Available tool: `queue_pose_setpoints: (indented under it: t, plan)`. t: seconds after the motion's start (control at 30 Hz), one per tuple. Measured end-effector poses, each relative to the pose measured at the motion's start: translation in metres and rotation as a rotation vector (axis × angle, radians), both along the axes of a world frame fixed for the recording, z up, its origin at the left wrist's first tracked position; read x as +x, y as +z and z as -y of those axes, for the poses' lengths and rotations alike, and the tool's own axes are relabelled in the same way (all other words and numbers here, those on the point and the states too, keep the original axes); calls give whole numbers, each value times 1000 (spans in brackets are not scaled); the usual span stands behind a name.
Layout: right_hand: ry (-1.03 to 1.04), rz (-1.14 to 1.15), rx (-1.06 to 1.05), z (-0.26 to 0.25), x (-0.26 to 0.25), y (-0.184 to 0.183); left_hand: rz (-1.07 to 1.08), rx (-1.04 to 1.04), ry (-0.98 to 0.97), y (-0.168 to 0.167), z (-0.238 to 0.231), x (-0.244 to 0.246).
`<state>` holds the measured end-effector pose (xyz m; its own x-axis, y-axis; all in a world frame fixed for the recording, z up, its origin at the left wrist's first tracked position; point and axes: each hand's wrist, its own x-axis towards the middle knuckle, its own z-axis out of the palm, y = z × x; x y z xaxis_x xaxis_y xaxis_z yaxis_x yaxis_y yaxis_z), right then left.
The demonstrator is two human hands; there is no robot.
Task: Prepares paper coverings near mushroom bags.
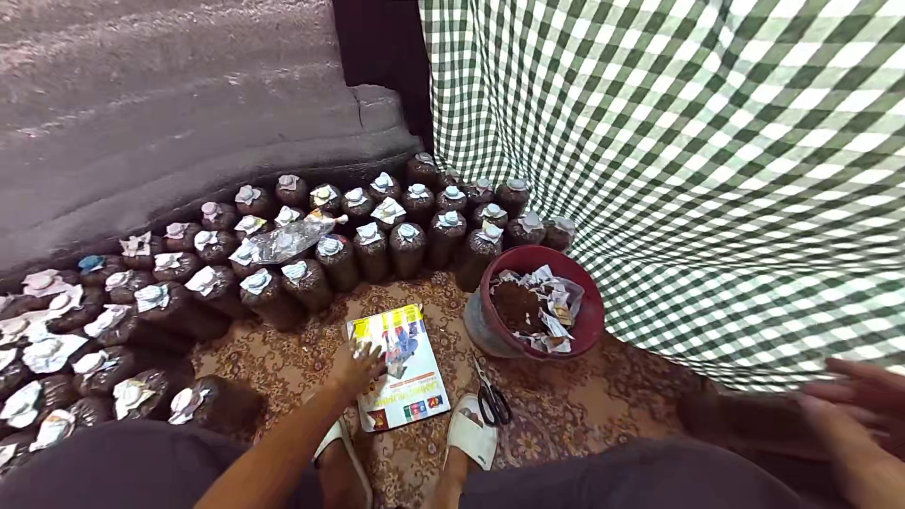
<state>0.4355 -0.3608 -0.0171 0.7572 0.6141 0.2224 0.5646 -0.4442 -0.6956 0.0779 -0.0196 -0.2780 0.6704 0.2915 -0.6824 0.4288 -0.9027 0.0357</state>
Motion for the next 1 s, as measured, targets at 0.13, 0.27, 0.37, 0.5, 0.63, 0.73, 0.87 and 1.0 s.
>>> queue_pose_setpoints:
  t: [0.13,0.27,0.37,0.5,0.63,0.73,0.87,1.0]
  plan:
    - [252,-278,-30,-93,-87,-47,153,-112,-13,-35,17,-9]
    - [376,-576,-447,-167,-160,-132,165,-138,-63,-50,17,-12]
    - [499,-518,-819,-175,-184,-163,134,-214,23,-50,17,-5]
    - [626,-473,-942,-165,-180,-189,289,-203,668,43,-37,26]
    - [611,-524,-883,-171,-177,-192,964,362,1453,123,-127,1]
    - [642,-548,-845,-172,-182,-201,1141,411,1826,130,-187,-43]
    - [651,-535,-882,-168,-185,-201,1147,61,1886,109,-205,-50]
    - [632,-525,-768,-171,-181,-172,1319,-286,1755,162,-176,-6]
